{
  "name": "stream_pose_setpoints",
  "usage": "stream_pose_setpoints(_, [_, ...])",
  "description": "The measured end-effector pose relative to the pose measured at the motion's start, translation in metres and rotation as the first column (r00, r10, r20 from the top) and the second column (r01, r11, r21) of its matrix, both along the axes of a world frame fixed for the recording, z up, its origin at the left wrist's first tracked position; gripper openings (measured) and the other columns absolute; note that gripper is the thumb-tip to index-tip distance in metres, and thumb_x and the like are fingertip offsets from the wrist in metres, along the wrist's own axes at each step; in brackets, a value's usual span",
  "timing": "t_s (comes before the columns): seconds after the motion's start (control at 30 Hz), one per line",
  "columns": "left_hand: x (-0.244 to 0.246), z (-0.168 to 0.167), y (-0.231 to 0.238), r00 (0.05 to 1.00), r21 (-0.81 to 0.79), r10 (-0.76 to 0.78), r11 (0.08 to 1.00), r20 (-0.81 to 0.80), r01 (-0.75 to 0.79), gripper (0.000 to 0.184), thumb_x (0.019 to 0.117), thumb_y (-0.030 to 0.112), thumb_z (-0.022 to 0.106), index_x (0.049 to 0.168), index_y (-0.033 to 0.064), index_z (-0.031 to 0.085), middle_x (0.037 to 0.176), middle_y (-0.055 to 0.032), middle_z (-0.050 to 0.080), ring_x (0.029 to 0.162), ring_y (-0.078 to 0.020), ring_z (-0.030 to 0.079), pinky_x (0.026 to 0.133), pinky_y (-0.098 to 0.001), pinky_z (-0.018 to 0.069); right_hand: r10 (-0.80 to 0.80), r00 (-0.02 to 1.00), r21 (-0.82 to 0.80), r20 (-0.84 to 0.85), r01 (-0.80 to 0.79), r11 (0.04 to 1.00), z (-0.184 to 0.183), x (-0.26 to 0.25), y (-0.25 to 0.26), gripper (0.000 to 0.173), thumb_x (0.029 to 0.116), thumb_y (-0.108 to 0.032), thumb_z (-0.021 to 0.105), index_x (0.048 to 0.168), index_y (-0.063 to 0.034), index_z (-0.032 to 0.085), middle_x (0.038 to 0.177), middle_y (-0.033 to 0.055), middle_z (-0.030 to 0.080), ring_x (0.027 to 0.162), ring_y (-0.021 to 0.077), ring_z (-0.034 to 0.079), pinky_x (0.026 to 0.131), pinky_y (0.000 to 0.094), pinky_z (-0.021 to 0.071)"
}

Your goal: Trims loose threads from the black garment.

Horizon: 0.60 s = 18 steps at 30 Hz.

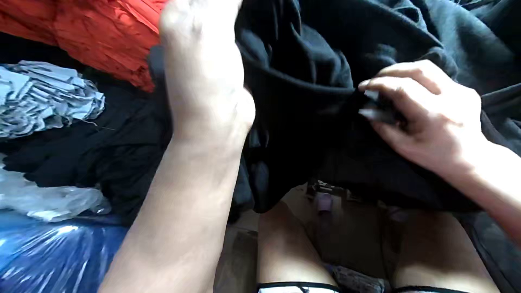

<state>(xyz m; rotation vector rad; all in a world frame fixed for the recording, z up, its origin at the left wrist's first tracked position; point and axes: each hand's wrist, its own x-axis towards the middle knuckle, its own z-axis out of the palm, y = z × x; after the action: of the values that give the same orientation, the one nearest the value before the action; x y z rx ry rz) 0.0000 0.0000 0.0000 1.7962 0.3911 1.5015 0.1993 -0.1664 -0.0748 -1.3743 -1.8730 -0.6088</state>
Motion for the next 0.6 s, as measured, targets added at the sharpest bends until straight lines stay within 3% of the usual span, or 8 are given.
stream_pose_setpoints(0.03, [-0.019,-0.006,0.06,0.98,0.337,-0.075,0.932,-0.186,0.136,0.019,0.1007,0.0,0.052,0.111,0.0034,0.067,0.105,-0.0044,0.069,0.1,-0.0129,0.067,0.089,-0.0331,0.0543,-0.017,1.0,0.011,0.013,0.017,1.0,0.004,0.006,0.008,0.029,0.0998,-0.018,0.057,0.121,-0.0012,0.068,0.121,0.0218,0.068,0.094,0.0324,0.068,0.067,0.041,0.0505])
stream_pose_setpoints(0.1, [-0.008,-0.013,0.111,0.945,0.65,0.254,0.758,-0.208,-0.061,0.017,0.0957,0.007,0.059,0.107,0.0019,0.07,0.097,-0.0041,0.068,0.088,-0.0086,0.064,0.076,-0.0272,0.0521,-0.034,0.999,0.008,0.038,0.034,0.999,0.012,0.014,0.022,0.03,0.1013,-0.02,0.056,0.122,-0.001,0.067,0.12,0.0227,0.068,0.094,0.0347,0.069,0.067,0.0443,0.0501])
stream_pose_setpoints(0.17, [0.035,-0.004,0.061,0.694,0.51,0.595,0.777,-0.405,-0.369,0.014,0.097,0.005,0.058,0.099,0.0003,0.071,0.09,-0.0097,0.066,0.085,-0.0175,0.061,0.08,-0.0352,0.0486,-0.014,1.0,-0.043,-0.013,0.013,0.999,0.019,0.021,0.032,0.032,0.1029,-0.021,0.055,0.121,0.0013,0.068,0.112,0.0234,0.069,0.093,0.0321,0.068,0.074,0.0428,0.0503])
stream_pose_setpoints(0.27, [0.079,0.003,0.036,0.356,0.408,0.608,0.767,-0.71,-0.496,0.027,0.1033,0.011,0.049,0.114,-0.0008,0.071,0.113,-0.021,0.07,0.113,-0.0331,0.065,0.099,-0.0472,0.0469,-0.046,0.975,-0.174,-0.218,0.008,0.985,0.024,0.031,0.044,0.038,0.1043,-0.034,0.052,0.122,-0.0052,0.068,0.102,0.0079,0.068,0.083,0.0025,0.058,0.075,0.0204,0.0459])
stream_pose_setpoints(0.33, [0.091,0.004,0.035,0.252,0.426,0.595,0.757,-0.763,-0.496,0.028,0.103,0.011,0.048,0.118,0.0036,0.071,0.117,-0.0187,0.069,0.117,-0.0329,0.064,0.098,-0.0492,0.0466,-0.049,0.974,-0.111,-0.222,0.025,0.994,0.017,0.031,0.046,0.036,0.1046,-0.032,0.053,0.121,-0.0027,0.068,0.103,0.0104,0.068,0.086,0.0041,0.059,0.078,0.02,0.0465])
stream_pose_setpoints(0.43, [0.093,0.002,0.032,0.261,0.395,0.585,0.753,-0.768,-0.526,0.027,0.1028,0.012,0.05,0.118,0.0058,0.072,0.118,-0.0169,0.07,0.117,-0.0319,0.064,0.098,-0.0488,0.0472,-0.009,0.997,0.02,-0.074,0.01,1.0,0.005,0.019,0.034,0.029,0.1011,-0.017,0.058,0.119,0.0039,0.069,0.109,0.0254,0.067,0.092,0.0258,0.063,0.078,0.0326,0.0473])
stream_pose_setpoints(0.53, [0.091,0.0,0.029,0.279,0.361,0.564,0.763,-0.777,-0.537,0.025,0.101,0.011,0.053,0.116,0.0079,0.073,0.117,-0.0159,0.071,0.117,-0.0312,0.064,0.097,-0.0484,0.0473,0.042,0.995,0.006,-0.088,-0.041,0.999,-0.005,0.007,0.01,0.029,0.1044,-0.019,0.056,0.121,0.0016,0.067,0.108,0.0208,0.064,0.086,0.0164,0.059,0.072,0.0249,0.0453])
stream_pose_setpoints(0.6, [0.09,0.0,0.027,0.315,0.319,0.528,0.789,-0.788,-0.524,0.024,0.1007,0.01,0.055,0.115,0.0082,0.073,0.115,-0.0146,0.07,0.117,-0.0301,0.062,0.099,-0.0487,0.0448,0.053,0.99,-0.057,-0.133,-0.061,0.996,-0.012,-0.006,-0.018,0.031,0.1047,-0.022,0.053,0.124,-0.0013,0.066,0.108,0.0175,0.067,0.086,0.0151,0.062,0.071,0.027,0.0493])
